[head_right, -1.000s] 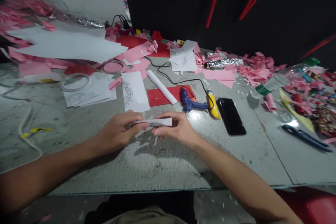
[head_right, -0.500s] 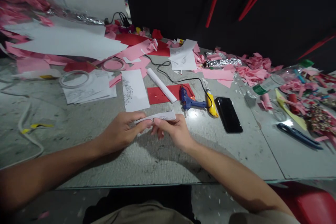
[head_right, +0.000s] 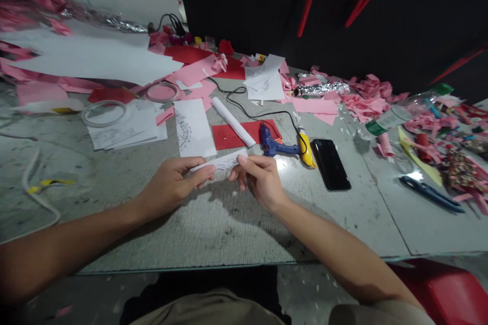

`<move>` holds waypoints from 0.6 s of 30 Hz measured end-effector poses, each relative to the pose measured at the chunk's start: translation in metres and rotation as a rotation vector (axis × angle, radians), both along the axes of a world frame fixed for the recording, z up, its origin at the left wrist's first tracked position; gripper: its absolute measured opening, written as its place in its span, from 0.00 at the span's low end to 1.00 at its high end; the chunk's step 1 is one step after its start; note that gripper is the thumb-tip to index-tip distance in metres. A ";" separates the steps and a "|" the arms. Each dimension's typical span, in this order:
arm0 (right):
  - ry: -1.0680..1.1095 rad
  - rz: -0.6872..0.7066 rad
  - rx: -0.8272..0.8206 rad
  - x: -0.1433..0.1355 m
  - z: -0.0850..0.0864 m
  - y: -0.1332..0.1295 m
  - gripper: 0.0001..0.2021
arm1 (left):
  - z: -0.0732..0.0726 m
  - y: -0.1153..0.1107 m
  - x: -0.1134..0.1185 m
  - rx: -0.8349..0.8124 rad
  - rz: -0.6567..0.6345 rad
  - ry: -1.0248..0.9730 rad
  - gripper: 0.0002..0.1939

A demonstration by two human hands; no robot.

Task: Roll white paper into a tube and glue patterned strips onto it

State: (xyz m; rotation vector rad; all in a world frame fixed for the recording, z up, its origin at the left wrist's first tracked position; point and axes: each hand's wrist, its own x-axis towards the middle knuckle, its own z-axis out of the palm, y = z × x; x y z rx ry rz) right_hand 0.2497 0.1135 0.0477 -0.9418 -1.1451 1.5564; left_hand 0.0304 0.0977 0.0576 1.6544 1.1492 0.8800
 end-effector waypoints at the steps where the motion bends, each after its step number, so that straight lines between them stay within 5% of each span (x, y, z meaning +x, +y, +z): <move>1: -0.008 -0.003 0.011 0.000 0.000 0.000 0.18 | 0.000 0.000 0.000 -0.006 -0.002 -0.004 0.21; 9: -0.067 -0.115 0.050 0.005 -0.003 0.004 0.19 | -0.007 0.003 -0.003 -0.026 -0.024 0.017 0.22; 18: -0.061 0.018 -0.021 0.001 -0.004 0.005 0.18 | -0.004 0.003 -0.003 -0.018 -0.046 0.035 0.22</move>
